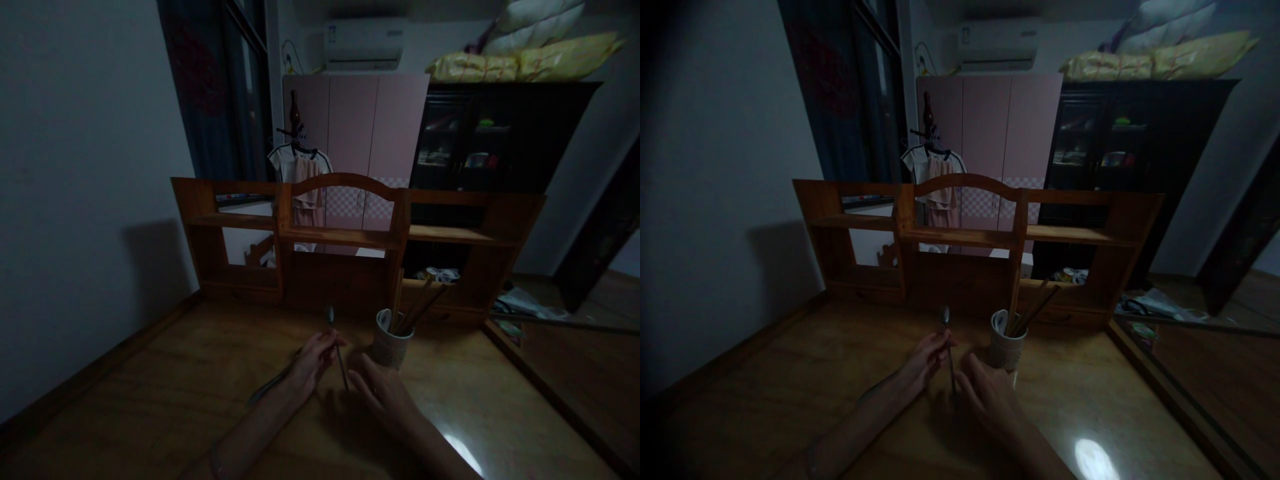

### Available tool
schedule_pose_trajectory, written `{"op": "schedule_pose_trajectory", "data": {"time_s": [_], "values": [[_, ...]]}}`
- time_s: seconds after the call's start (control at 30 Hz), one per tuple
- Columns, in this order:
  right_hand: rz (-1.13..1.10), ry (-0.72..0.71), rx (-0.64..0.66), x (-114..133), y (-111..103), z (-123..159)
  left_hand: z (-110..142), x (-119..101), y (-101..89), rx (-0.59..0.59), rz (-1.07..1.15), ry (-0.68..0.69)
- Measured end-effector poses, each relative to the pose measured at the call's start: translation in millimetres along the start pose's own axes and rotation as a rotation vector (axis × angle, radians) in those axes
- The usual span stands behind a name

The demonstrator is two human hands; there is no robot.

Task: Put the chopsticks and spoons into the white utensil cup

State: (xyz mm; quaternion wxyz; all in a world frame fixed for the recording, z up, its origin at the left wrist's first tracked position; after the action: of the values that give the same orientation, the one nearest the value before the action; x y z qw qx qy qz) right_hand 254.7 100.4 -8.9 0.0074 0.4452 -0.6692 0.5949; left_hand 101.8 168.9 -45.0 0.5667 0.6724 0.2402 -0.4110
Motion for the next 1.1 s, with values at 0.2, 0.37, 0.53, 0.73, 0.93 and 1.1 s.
{"op": "schedule_pose_trajectory", "data": {"time_s": [0.2, 0.37, 0.53, 0.73, 0.93, 1.1], "values": [[0.148, -0.001, 0.034, 0, 9, -2, 9, -2, 8.8, 0.004, -0.053, 0.018], [0.127, -0.004, 0.050, -3, 14, -1, 11, -10, 14.1, -0.063, -0.202, 0.073], [0.148, 0.011, 0.056, -6, 16, 1, 11, -13, 17.2, -0.057, -0.351, 0.074], [0.080, 0.038, 0.016, -12, 17, 0, 11, 0, 20.3, 0.042, -0.375, -0.022], [-0.050, 0.027, -0.048, -11, 11, -2, 8, 10, 16.7, 0.112, -0.402, -0.064], [-0.066, 0.032, -0.037, -7, 9, -1, 8, 14, 12.5, 0.090, -0.371, -0.067]]}}
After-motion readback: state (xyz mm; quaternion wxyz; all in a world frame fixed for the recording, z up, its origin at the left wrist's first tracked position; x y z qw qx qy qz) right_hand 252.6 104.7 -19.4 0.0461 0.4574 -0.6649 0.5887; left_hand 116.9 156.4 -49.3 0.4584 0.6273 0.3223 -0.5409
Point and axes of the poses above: each hand's wrist, its own z-axis away from the middle knuckle, its own y-axis out of the palm, x = y × z, the point moved 5 cm from there along -z, towards the middle knuckle, and after that the axes turned 7 degrees about x, right-handed, at the moved point
